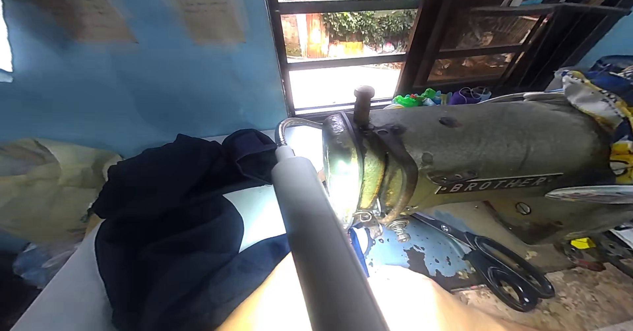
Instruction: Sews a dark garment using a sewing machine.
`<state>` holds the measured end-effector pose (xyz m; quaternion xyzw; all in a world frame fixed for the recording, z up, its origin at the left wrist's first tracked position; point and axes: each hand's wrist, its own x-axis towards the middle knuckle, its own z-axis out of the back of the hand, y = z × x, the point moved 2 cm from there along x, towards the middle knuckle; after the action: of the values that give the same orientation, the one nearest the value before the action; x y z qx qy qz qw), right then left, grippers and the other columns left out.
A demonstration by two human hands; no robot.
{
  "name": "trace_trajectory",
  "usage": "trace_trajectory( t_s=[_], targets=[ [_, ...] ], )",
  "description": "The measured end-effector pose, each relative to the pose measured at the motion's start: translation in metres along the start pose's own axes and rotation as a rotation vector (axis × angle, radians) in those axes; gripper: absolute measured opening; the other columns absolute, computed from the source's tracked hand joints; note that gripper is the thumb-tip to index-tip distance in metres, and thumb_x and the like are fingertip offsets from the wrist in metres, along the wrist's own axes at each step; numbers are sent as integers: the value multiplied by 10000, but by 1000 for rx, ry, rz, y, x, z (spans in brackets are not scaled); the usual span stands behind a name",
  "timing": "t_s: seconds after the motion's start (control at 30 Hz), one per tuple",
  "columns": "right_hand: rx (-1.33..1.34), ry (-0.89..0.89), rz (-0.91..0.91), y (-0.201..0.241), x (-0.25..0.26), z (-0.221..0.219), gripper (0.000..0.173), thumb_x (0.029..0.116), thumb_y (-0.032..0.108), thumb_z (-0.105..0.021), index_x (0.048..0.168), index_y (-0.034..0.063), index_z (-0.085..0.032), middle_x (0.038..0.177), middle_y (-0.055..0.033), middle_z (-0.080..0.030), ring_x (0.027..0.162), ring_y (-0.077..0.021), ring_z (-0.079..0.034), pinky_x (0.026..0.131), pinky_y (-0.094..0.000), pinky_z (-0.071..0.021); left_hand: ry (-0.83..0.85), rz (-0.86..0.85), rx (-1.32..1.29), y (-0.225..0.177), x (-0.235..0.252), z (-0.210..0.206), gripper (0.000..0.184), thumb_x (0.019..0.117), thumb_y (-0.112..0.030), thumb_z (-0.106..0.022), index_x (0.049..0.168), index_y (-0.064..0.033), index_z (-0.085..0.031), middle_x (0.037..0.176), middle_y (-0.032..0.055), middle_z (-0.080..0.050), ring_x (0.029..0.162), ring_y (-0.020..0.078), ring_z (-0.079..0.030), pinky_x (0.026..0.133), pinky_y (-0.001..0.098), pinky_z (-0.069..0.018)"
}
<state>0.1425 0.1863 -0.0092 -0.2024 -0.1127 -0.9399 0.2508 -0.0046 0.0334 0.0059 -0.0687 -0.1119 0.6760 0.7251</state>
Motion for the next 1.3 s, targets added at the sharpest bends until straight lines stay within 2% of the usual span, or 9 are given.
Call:
trace_trajectory(
  t_s=[0.13, 0.3, 0.43, 0.53, 0.6, 0.67, 0.77, 1.0, 1.3],
  targets=[
    [39, -15, -38, 3, 0, 3, 190, 947, 114, -546, 802, 54, -655, 776, -122, -664, 802, -277, -673, 749, -390, -536, -116, -95, 39, 4, -3, -9, 422, 1055, -309, -432, 1229, -33, -699, 1314, 166, -678, 1129, 373, -661, 820, 511, -505],
    [46, -47, -50, 3, -3, 0, 200, 949, 118, -510, 846, 58, -671, 816, -134, -695, 836, -295, -690, 773, -400, -531, 8, 17, -48, -6, 0, -4, 422, 1049, -261, -436, 1276, 26, -646, 1377, 215, -626, 1178, 410, -640, 905, 523, -510],
    [112, 49, -59, 1, -2, 4, 223, 944, 142, -519, 839, 43, -689, 816, -147, -695, 833, -312, -690, 766, -435, -520, -74, -98, 66, 0, -7, -17, 414, 1076, -231, -367, 1372, -98, -624, 1366, 195, -634, 1206, 385, -634, 912, 505, -528],
    [289, -135, -115, -24, -5, -1, 234, 958, 244, -566, 829, 93, -691, 814, -69, -690, 848, -196, -661, 774, -336, -519, 0, -50, 28, -2, -12, -15, 473, 1088, -381, -334, 1411, -203, -630, 1439, 242, -567, 1265, 422, -581, 936, 544, -484],
    [230, -175, -205, -41, -5, -4, 223, 989, 212, -519, 1000, 141, -730, 996, -10, -756, 1001, -120, -689, 933, -319, -509, 70, -9, -17, -6, -11, -10, 479, 1077, -407, -341, 1408, -221, -633, 1489, 246, -521, 1322, 430, -535, 953, 563, -453],
    [150, -141, -309, -45, -3, -10, 269, 982, 218, -509, 1127, 148, -725, 1050, -15, -758, 1036, -136, -699, 1012, -413, -470, 148, 38, -56, -12, -8, 0, 468, 1070, -387, -370, 1413, -204, -631, 1520, 243, -490, 1365, 435, -498, 990, 573, -430],
    [42, -32, -481, -39, 3, -12, 493, 937, 465, -578, 1178, 52, -701, 1105, -116, -752, 1086, -262, -711, 1025, -563, -457, 182, 48, -88, -15, -6, 5, 438, 1043, -313, -424, 1416, -215, -630, 1525, 267, -470, 1374, 445, -480, 1000, 570, -419],
    [70, 144, -616, -35, 5, -8, 806, 894, 699, -506, 1356, 51, -629, 1314, -148, -686, 1284, -347, -610, 1088, -685, -336, 62, -45, -14, -6, -12, -15, 421, 1027, -302, -420, 1368, -281, -666, 1486, 279, -506, 1283, 444, -550, 881, 554, -460],
    [32, 197, -449, -30, 6, -5, 413, 978, 498, -526, 1167, 183, -717, 1309, -49, -689, 1300, -323, -593, 1009, -745, -361, 113, 18, -39, -9, -16, -12, 414, 1060, -331, -415, 1417, -305, -624, 1544, 261, -450, 1405, 441, -462, 1062, 667, -356]
  ],
)
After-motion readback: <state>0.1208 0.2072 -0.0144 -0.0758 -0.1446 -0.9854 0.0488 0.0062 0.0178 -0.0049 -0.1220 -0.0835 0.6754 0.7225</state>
